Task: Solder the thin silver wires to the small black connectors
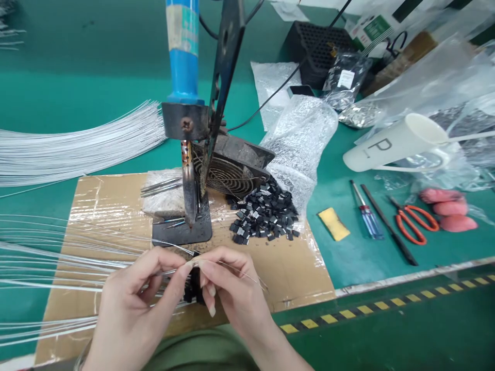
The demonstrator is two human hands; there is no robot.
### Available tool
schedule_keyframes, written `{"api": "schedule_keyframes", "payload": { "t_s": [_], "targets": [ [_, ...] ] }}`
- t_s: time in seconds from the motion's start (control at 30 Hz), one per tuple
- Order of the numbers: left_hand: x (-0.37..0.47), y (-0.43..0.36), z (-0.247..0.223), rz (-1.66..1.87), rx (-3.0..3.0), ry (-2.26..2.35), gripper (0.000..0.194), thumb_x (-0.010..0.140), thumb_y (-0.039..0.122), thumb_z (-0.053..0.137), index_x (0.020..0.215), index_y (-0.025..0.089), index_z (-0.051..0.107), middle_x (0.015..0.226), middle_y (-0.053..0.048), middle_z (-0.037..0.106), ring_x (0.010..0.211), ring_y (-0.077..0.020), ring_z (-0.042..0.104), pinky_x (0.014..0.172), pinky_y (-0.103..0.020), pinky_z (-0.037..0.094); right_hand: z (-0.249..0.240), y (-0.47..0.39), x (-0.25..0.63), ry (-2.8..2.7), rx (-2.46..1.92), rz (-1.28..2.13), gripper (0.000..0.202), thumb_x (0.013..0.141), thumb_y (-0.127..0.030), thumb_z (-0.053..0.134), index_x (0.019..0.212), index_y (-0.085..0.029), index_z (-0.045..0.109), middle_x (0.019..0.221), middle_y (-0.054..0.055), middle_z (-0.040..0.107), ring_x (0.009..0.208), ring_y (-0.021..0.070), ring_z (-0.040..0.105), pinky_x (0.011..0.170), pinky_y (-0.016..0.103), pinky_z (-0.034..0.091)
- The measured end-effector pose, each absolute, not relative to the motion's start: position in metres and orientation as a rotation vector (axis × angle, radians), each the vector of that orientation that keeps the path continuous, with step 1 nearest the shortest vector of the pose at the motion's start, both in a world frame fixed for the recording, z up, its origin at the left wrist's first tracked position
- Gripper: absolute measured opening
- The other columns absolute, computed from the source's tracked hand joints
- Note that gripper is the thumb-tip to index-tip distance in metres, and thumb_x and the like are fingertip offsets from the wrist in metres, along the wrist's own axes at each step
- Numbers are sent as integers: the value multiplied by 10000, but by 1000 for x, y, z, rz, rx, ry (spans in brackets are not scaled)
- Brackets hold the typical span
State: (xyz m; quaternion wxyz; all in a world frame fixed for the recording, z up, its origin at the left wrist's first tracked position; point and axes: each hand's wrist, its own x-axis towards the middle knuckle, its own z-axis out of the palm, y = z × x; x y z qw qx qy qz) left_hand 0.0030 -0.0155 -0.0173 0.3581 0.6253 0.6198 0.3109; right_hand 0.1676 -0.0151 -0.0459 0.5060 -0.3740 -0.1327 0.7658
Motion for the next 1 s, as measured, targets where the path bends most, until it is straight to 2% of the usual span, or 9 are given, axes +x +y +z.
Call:
{"api": "schedule_keyframes", "payload": {
  "t_s": [0.2,0.57,0.8,1.0],
  "targets": [
    [8,-21,-25,861,1612,1646,162,979,359,691,873,247,743,734,21,761,565,-116,637,488,-186,445,-47,-16,162,-257,-899,1805,222,771,-398,952,765,-197,860,592,-30,682,369,49,522,352,153,426],
    [14,-12,-14,912,1536,1655,195,929,357,724,782,231,749,601,36,696,446,-90,541,419,-187,375,-46,-13,159,-255,-875,1796,231,790,-418,952,804,-200,877,631,-26,698,392,49,558,369,148,479],
    [14,-17,-23,904,1495,1656,203,954,385,717,834,225,753,692,6,759,544,-118,648,481,-182,472,-46,-13,157,-223,-860,1772,207,791,-388,954,763,-202,867,606,-32,686,384,45,557,365,137,478],
    [13,-20,-25,927,1482,1686,181,954,361,727,852,214,749,703,9,748,569,-113,653,504,-175,485,-44,-14,153,-205,-887,1744,199,777,-380,954,758,-201,868,602,-28,691,383,48,543,365,143,483]
  ]
}}
